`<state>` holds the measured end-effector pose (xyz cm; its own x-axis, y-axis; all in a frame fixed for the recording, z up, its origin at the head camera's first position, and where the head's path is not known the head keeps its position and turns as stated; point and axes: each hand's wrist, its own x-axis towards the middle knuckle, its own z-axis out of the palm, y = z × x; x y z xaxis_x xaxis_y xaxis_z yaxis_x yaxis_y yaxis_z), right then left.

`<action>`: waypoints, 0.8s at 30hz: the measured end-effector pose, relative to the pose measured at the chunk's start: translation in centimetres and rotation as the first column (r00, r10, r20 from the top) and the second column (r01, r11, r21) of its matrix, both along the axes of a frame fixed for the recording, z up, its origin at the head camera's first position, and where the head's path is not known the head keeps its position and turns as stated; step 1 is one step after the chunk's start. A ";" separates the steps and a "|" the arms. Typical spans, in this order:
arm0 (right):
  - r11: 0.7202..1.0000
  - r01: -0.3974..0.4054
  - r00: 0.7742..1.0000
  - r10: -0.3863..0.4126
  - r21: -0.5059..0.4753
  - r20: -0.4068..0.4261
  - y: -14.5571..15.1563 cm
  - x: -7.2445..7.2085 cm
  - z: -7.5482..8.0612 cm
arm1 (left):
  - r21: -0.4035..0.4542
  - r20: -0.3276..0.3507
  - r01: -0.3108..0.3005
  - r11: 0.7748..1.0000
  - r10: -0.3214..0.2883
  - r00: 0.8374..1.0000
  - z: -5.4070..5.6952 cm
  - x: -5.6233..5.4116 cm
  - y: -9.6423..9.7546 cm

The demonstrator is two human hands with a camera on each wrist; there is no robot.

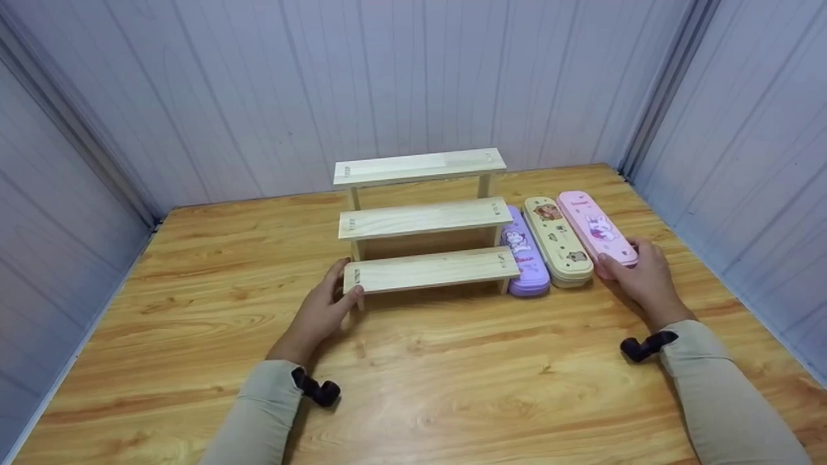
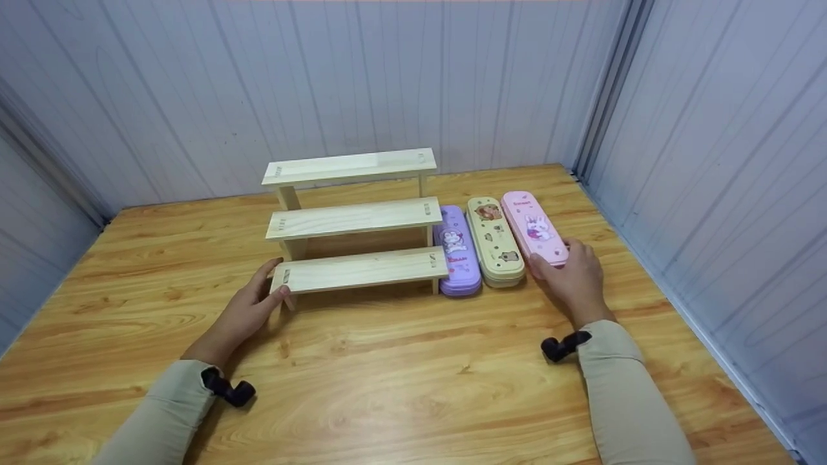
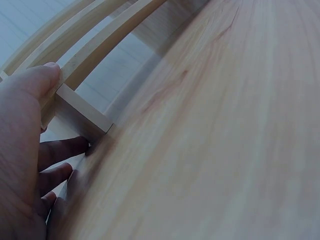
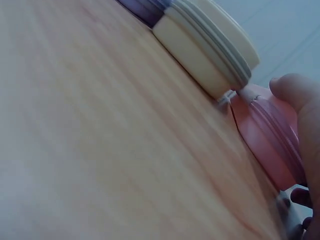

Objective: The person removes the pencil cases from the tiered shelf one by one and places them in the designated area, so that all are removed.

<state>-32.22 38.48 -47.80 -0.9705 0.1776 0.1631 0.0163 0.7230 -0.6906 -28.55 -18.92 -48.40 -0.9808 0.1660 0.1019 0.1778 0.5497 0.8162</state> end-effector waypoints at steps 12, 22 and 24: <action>1.000 0.013 1.000 -0.014 0.027 0.027 -0.8 0.3 -0.1 | -0.012 0.021 0.001 1.000 -0.001 1.000 -0.3 -0.2 0.0; 1.000 0.024 0.996 -0.024 -0.002 0.088 -0.8 0.3 0.0 | 0.004 0.050 -0.008 1.000 0.008 0.999 -0.6 0.2 -0.1; 0.999 0.048 0.993 -0.048 -0.002 0.104 -0.7 0.1 0.4 | 0.045 0.072 -0.010 0.999 0.007 0.997 -0.6 0.4 0.0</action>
